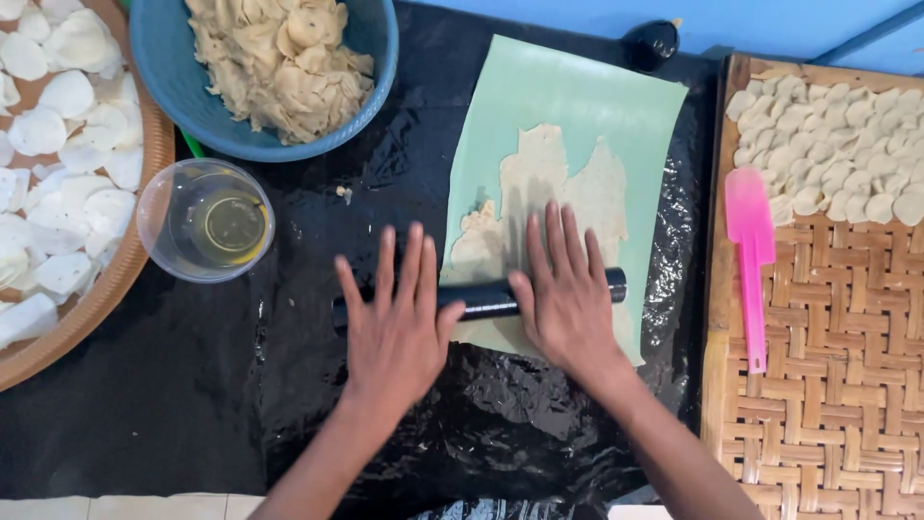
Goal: Preparing dough and shaping it into small discs for crackers using a rolling pin and spatula.
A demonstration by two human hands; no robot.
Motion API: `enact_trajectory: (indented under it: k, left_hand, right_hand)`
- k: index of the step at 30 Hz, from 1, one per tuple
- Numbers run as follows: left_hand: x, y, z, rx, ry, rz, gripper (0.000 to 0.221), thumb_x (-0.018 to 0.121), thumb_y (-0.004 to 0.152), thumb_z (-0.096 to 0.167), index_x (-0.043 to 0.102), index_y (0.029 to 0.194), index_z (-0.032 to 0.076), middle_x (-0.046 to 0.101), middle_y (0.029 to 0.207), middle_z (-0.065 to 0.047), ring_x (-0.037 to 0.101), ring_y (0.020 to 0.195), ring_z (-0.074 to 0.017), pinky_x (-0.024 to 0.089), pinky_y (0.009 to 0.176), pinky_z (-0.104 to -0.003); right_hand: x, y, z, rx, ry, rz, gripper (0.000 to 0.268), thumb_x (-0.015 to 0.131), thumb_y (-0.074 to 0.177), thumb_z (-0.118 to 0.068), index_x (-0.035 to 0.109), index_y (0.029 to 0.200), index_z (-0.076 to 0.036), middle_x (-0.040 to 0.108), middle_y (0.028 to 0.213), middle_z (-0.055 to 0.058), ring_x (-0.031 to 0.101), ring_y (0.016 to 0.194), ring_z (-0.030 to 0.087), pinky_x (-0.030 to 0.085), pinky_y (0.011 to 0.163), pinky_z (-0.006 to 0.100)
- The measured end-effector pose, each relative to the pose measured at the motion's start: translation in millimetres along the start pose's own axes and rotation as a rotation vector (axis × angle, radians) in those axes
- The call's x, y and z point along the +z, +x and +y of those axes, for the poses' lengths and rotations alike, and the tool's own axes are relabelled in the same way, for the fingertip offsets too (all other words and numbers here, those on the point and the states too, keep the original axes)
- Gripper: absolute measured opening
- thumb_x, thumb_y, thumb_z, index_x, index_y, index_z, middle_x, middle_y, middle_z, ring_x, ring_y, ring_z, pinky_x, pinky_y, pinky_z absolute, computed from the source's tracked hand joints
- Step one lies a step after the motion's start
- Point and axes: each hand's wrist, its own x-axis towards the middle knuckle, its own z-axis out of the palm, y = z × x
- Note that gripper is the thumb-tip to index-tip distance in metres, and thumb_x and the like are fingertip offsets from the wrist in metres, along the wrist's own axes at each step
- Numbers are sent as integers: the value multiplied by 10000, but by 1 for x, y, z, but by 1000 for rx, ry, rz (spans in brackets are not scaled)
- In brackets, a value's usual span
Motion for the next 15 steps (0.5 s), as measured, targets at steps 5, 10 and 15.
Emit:
enact_trajectory:
  k: [5,10,15]
  left_hand:
    - [4,52,-25,14,19,74,712,450,1038,486,349,1554,6,258,1671,-209,178,1561,-362,109,1190,-701]
    - [5,24,-18,59,-22,87,763,455,1046,476,324,1578,-54,256,1678,-229,191,1578,-344,101,1223,-670]
    - [17,-52,3,49,-72,11,761,472,1019,456,330,1550,-70,299,1644,-223,232,1549,-322,134,1211,-644]
  right_hand:
    - [-3,54,7,25,-34,14,693,244,1100,-450,231,1628,0,163,1677,293,123,1565,434,112,1257,558]
    - [0,22,-4,75,-29,23,735,243,1087,-477,203,1623,24,142,1673,300,108,1564,437,99,1257,561]
    - [15,-61,-21,44,-25,11,739,362,1062,-443,273,1552,102,226,1658,300,200,1560,415,137,1255,581]
